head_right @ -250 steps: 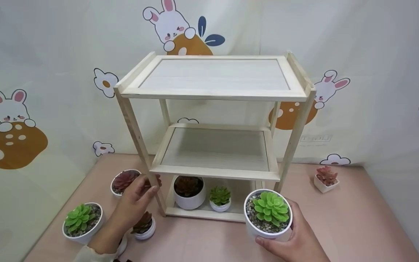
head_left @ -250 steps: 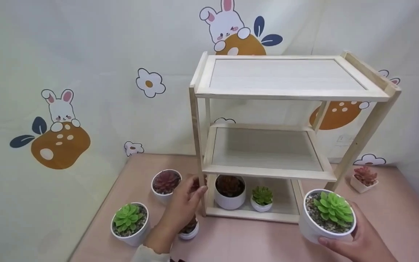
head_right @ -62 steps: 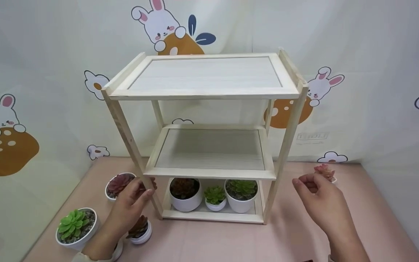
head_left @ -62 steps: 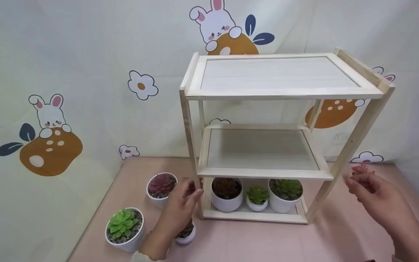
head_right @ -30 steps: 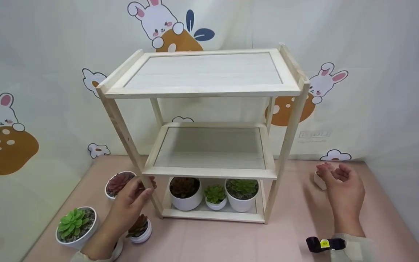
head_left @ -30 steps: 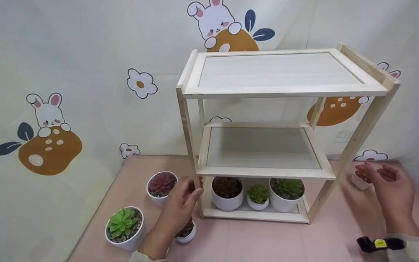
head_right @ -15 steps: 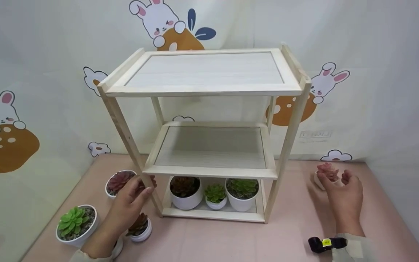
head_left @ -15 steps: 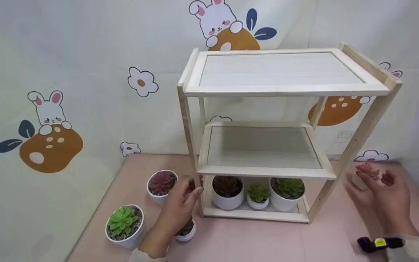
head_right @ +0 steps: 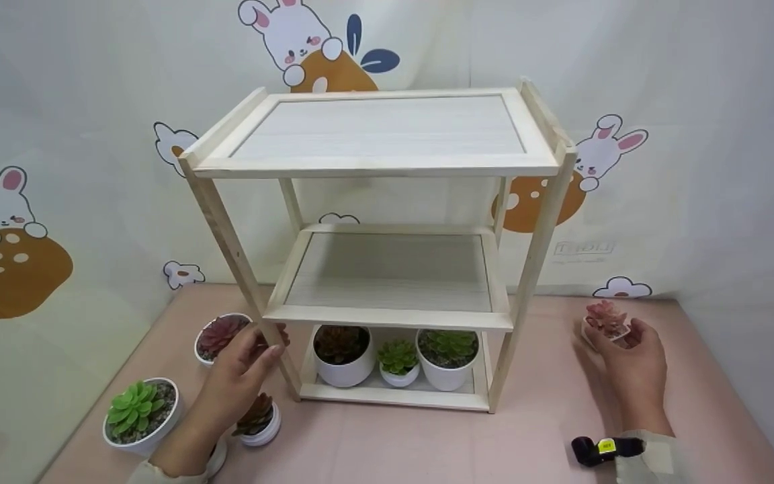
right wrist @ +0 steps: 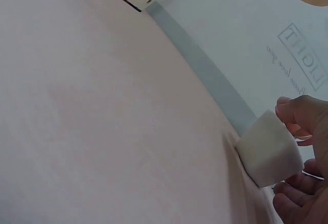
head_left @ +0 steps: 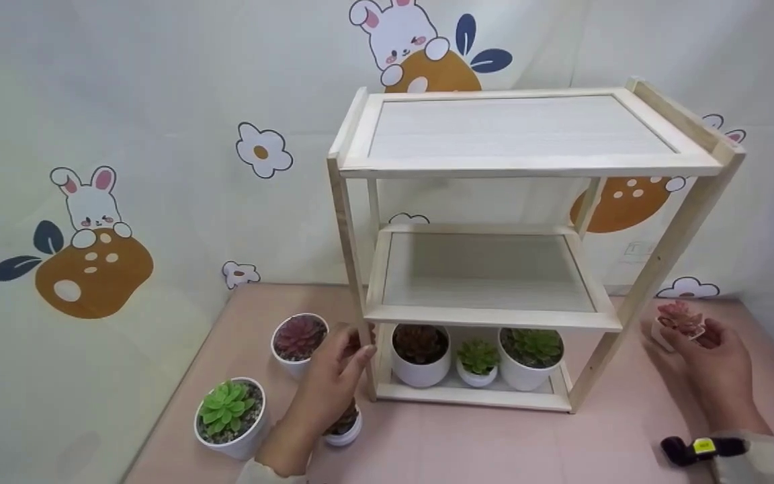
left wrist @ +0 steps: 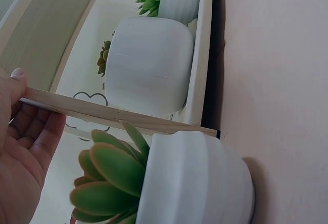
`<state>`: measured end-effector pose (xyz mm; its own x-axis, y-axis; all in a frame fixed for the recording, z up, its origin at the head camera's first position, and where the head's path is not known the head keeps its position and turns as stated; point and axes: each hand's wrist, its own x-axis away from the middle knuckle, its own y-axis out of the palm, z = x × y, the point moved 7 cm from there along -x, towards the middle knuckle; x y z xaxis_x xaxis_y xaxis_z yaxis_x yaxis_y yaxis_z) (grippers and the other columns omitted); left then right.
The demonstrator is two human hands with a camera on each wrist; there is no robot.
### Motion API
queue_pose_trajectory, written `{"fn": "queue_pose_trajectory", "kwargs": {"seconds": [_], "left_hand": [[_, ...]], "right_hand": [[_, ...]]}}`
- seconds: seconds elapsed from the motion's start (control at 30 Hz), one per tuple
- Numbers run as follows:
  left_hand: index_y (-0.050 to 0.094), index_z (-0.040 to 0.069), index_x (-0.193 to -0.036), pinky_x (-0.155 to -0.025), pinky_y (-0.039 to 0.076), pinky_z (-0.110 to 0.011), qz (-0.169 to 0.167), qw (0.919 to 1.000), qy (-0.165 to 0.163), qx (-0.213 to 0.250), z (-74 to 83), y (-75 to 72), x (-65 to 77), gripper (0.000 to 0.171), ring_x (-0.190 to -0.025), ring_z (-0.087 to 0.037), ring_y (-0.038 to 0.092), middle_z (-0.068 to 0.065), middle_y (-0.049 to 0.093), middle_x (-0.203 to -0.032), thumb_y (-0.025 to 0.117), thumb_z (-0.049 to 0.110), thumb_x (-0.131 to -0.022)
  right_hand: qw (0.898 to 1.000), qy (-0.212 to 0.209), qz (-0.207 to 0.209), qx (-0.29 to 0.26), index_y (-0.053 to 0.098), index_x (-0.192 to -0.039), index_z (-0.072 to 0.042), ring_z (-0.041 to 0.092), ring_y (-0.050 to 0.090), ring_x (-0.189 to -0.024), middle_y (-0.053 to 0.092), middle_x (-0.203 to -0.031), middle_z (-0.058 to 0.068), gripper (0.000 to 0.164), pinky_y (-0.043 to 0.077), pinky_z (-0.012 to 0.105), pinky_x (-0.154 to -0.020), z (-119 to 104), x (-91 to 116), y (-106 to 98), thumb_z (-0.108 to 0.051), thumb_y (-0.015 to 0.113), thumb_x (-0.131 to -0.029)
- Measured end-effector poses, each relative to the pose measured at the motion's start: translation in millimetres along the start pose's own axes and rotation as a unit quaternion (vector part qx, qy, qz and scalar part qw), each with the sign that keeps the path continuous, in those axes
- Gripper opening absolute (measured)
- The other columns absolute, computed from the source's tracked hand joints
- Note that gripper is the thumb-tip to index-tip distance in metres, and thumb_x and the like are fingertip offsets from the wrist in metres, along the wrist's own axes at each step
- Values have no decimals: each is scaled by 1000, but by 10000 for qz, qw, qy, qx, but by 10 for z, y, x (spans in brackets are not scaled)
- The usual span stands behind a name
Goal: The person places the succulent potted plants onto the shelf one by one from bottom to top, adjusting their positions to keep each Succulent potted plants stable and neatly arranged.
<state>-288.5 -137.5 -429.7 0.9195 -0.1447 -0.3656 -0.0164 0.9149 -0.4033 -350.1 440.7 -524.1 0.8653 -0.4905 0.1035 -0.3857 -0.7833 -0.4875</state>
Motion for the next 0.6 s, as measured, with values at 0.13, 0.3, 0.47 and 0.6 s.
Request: {"fn": "queue_pose_trajectory", "kwargs": {"seconds": [0.13,0.3,0.47,0.6], "left_hand": [[57,12,-116,-94,51,-24,-24,10000,-11,-5,-8,-3,-1,27,-109,-14,59,-1,57,-110,58,30,-96],[57,13,-117,-94,51,-25,-48,9999,-68,-74,-20,-10,4,30,-110,-16,60,-2,57,-111,57,34,-96],[56,14,-119,-94,51,-25,-32,9999,-46,-149,-19,-16,9,32,-111,-16,60,0,57,-112,57,35,-96],[57,11,-119,-94,52,-25,-26,9998,74,-188,-7,-6,-8,33,-109,-15,59,1,57,-111,57,34,-96]], "right_hand": [[9999,-19,-10,116,20,-151,-7,32,42,-130,35,-149,22,103,49,8,-72,10,-13,10,-58,70,-77],[9999,7,-72,152,19,-152,-8,34,39,-134,33,-151,21,101,50,20,-90,16,-18,47,-57,69,-79],[9997,-63,-7,231,20,-151,-7,36,39,-134,35,-150,23,96,50,14,-81,13,-11,55,-51,69,-83],[9996,-61,77,255,21,-151,-8,36,39,-134,35,-149,22,93,50,10,-73,20,-24,32,-48,70,-83]]}}
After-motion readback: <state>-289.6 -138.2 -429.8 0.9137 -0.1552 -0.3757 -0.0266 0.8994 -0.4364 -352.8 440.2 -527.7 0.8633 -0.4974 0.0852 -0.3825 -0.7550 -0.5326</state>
